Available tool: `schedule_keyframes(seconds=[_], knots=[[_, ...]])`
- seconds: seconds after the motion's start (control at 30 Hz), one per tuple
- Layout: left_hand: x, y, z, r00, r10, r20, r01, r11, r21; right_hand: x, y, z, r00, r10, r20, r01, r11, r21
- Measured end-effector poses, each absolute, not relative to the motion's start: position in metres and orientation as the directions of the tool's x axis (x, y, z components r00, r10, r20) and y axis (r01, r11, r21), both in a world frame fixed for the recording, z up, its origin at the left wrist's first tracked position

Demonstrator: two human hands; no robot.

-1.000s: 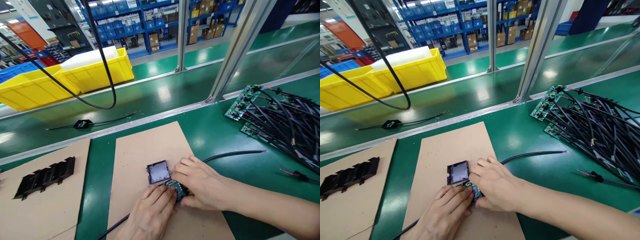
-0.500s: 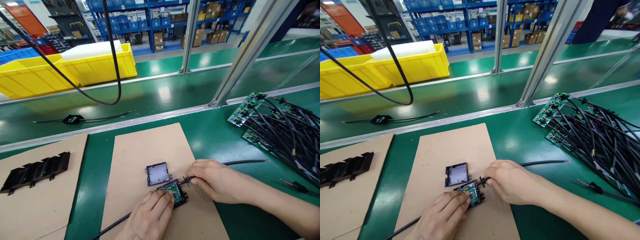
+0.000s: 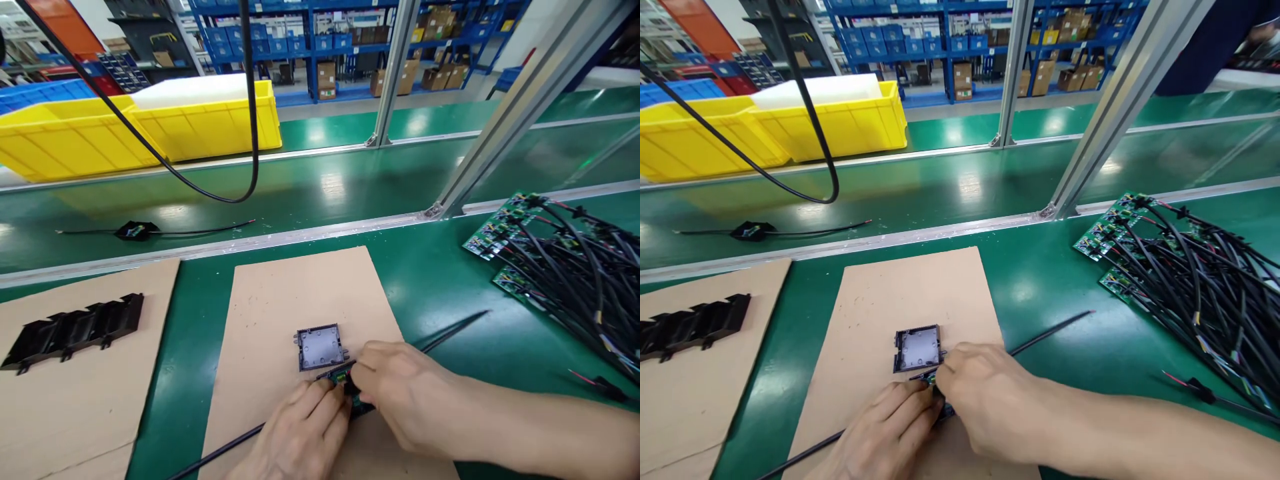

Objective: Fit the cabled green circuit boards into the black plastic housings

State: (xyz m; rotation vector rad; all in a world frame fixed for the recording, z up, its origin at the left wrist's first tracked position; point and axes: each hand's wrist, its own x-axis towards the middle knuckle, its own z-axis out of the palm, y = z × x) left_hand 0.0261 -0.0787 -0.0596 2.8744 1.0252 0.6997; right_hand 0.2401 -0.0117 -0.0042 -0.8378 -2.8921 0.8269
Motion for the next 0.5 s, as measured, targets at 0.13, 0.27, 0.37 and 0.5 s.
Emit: schedule_keyframes(seconds=[0.13, 0.27, 0.37, 0.5], knots=[[0.026, -0.082, -0.061, 0.692, 0.623, 0.364, 0.612, -0.774, 0.162, 0.249, -0.011, -0.018, -0.908, 0.417, 0.036, 0.372, 0.842, -0.39], [0.026, -0.084, -0.059, 0.687, 0.661, 0.302, 0.638, -0.748, 0.184, 0.261, -0.005, -0.025, -0.916, 0.396, 0.066, 0.353, 0.874, -0.334], [0.03, -0.083, -0.056, 0.688, 0.676, 0.264, 0.664, -0.733, 0.149, 0.261, -0.006, -0.026, -0.917, 0.389, 0.093, 0.35, 0.893, -0.283], [0.038, -0.082, -0.052, 0.711, 0.66, 0.24, 0.669, -0.741, 0.055, 0.257, -0.007, -0.024, -0.933, 0.356, 0.052, 0.338, 0.916, -0.216]])
